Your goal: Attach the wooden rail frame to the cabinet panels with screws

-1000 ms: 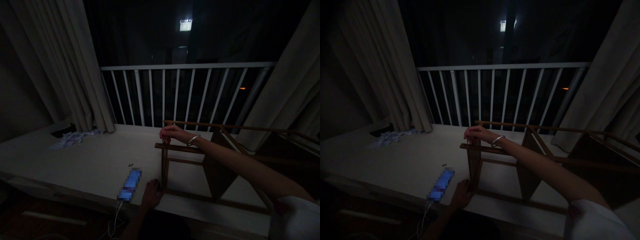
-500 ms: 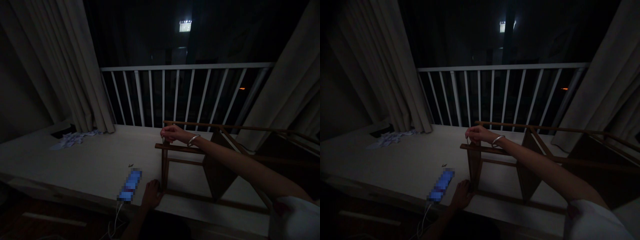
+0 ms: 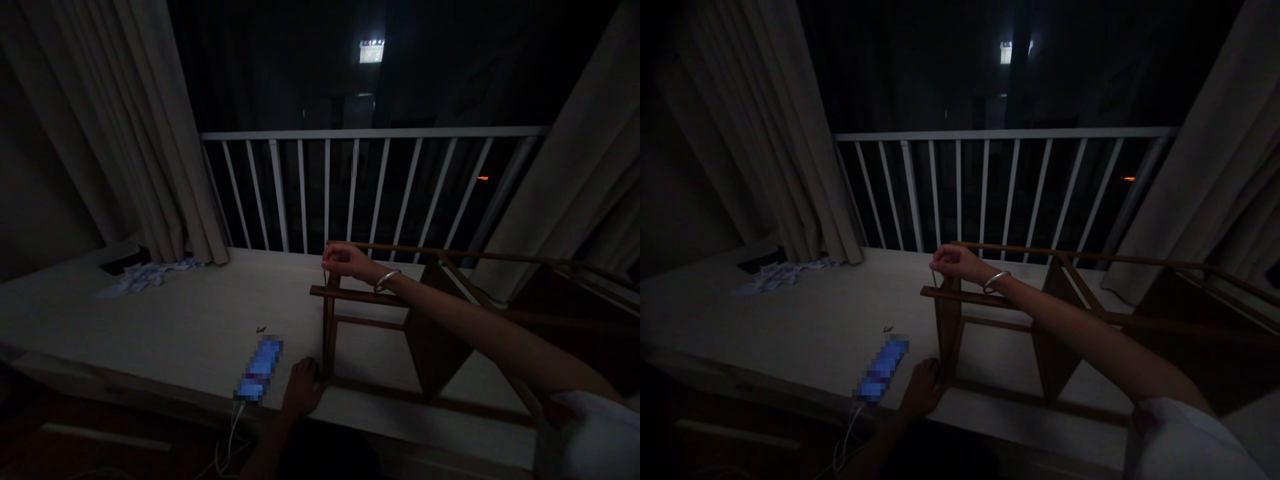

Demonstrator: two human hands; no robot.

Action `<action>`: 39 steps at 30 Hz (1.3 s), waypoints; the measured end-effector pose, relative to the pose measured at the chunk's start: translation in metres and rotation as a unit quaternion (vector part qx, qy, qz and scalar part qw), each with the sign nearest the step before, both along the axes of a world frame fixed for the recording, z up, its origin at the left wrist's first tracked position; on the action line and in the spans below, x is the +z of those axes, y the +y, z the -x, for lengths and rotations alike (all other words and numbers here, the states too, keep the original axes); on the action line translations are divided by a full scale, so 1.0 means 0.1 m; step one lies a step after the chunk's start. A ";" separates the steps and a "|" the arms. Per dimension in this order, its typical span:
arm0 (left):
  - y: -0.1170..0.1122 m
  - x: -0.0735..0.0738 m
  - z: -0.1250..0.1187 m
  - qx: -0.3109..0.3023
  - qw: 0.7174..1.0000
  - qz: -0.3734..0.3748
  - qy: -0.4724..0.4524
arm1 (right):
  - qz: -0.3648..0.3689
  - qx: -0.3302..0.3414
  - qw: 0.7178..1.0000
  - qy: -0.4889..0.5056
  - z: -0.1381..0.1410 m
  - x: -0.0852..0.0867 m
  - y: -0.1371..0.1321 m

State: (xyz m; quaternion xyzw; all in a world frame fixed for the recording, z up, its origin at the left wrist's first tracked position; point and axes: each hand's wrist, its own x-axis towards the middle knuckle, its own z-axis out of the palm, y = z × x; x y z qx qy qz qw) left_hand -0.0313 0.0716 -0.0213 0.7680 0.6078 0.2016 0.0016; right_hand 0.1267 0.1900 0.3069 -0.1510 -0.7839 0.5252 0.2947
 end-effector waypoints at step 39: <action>0.00 -0.03 0.01 0.005 1.000 -0.004 0.002 | -0.036 -0.030 0.999 0.022 0.01 -0.06 0.07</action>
